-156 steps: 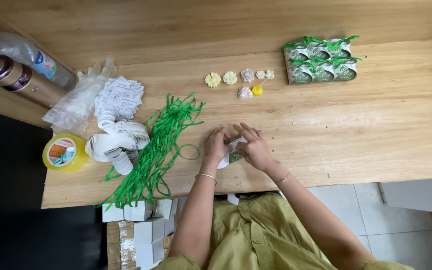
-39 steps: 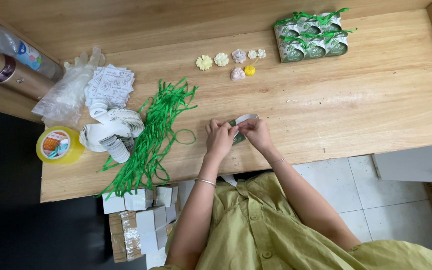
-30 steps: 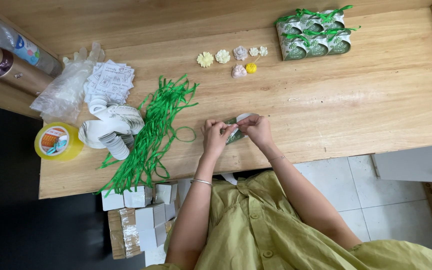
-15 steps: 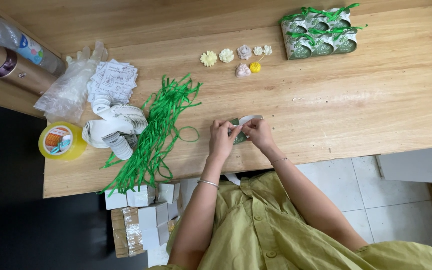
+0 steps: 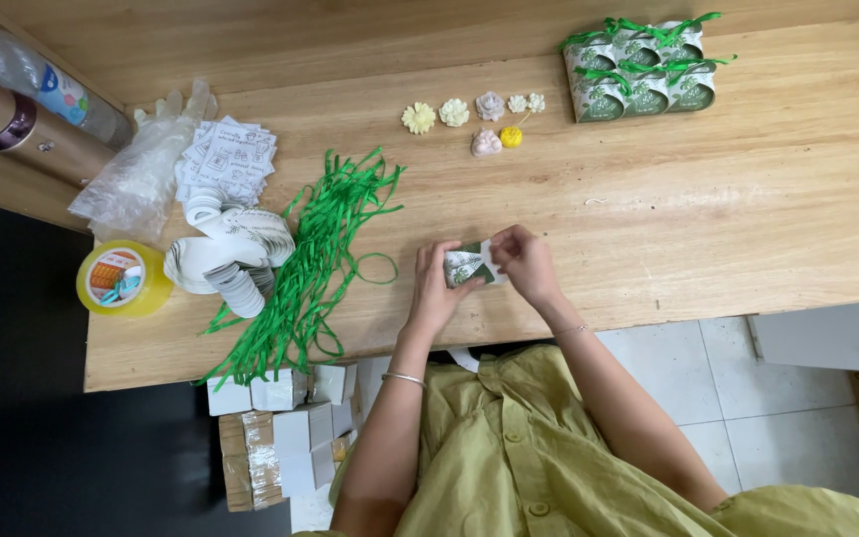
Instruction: Packaging small flower-shaped candles into decorative paper boxes and securing them with green ribbons.
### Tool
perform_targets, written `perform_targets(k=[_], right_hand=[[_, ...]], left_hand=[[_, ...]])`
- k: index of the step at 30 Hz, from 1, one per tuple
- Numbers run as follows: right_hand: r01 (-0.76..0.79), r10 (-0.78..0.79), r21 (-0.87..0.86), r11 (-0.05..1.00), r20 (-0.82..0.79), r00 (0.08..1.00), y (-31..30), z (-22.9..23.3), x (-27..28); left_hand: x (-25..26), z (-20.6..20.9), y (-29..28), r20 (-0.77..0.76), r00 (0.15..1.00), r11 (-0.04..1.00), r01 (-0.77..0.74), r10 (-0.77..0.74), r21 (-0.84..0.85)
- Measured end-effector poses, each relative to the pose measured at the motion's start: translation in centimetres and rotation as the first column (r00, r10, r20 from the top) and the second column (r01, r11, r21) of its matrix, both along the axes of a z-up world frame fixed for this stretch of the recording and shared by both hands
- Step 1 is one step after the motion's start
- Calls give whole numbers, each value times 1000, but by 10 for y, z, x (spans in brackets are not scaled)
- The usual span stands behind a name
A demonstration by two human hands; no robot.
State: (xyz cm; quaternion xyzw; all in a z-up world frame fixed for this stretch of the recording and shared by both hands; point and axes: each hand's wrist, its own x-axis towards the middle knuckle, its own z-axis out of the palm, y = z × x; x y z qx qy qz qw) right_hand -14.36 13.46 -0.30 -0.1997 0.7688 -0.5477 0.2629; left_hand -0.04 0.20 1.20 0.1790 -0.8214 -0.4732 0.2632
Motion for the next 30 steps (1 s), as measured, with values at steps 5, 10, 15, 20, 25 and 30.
perform_targets(k=[5, 10, 15, 20, 25, 30], right_hand=[[29, -36, -34, 999, -244, 969, 26, 38, -19], [-241, 245, 60, 969, -57, 968, 33, 10, -21], [-238, 248, 73, 969, -194, 949, 7, 16, 5], [-233, 263, 122, 965, -419, 869, -1, 34, 20], [-230, 241, 79, 970, -442, 864, 1, 27, 17], [-205, 197, 16, 979, -347, 917, 3, 14, 9]], left_hand=[[11, -24, -11, -91, 995, 996, -17, 25, 91], [8, -35, -7, -75, 995, 978, -45, 61, 202], [6, -22, -2, -55, 993, 984, -97, 106, 150], [5, -28, -2, -106, 990, 993, -82, 91, 87], [5, -19, -3, -60, 995, 993, -79, 84, 84], [6, -20, -7, -19, 1000, 998, -25, 25, -49]])
